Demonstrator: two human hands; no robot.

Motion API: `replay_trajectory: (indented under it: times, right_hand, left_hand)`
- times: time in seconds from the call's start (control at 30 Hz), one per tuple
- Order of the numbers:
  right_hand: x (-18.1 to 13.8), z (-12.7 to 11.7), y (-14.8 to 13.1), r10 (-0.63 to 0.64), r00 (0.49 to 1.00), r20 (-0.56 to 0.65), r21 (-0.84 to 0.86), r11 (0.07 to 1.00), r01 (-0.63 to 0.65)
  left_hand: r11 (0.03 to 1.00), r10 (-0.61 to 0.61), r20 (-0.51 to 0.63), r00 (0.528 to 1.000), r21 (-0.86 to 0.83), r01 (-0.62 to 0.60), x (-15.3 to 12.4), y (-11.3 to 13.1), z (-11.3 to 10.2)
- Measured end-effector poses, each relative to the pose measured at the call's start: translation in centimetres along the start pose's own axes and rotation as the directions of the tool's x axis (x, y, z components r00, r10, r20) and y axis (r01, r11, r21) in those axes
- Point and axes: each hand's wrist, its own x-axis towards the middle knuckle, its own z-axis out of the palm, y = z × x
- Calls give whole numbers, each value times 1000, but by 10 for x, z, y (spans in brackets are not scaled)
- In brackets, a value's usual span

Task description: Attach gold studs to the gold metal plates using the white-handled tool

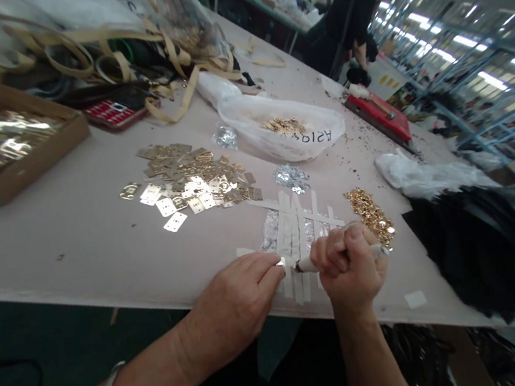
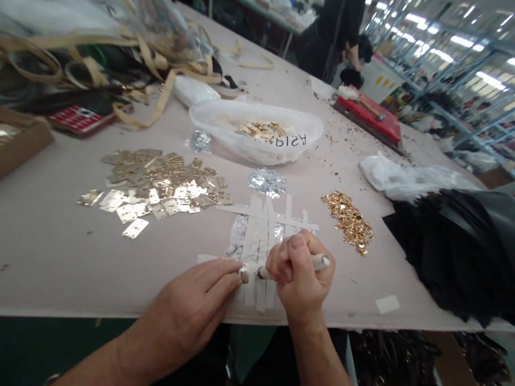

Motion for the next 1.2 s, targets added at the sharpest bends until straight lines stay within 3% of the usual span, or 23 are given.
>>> replay_trajectory:
  times: [0.17, 0.27, 0.37, 0.47, 0.57, 0.7, 0.83, 0.97, 1.2]
  right_hand:
    - [-11, -11, -20, -26, 999, -43, 2, 1000, 26]
    - [-21, -15, -19, -39, 998, -49, 19, 999, 40]
    - [-26, -19, -16, -57, 995, -85, 27, 998, 59]
    - [-27, -22, -15, -71, 986, -149, 19, 997, 75]
    - [-24, -24, -16, -54, 974, -220, 59, 996, 68]
    - [-13, -26, -9, 58, 942, -329, 195, 981, 8]
    - [-1, -29, 6, 236, 872, -428, 344, 935, -84]
    - [1, -29, 18, 321, 829, -457, 420, 900, -116]
    - [-1, -30, 22, 283, 856, -433, 365, 923, -121]
  left_hand:
    - [983, 170, 228, 959, 34, -183, 25, -19, -7]
    - [967, 221, 286, 933, 57, -246, 40, -26, -7]
    - [954, 197, 254, 947, 172, -244, 41, -20, -3]
    - [954, 53, 145, 988, 286, -93, 26, 0, 2]
    - [972, -50, 42, 998, 230, 39, 6, 18, 6]
    - [992, -11, -29, 1000, 123, 14, -9, 19, 4]
    - [985, 98, 98, 990, 134, -111, -7, 0, -4]
    - [982, 116, 185, 976, 126, -140, -7, -9, -5]
    - [988, 103, 173, 980, 99, -121, -10, -8, -1]
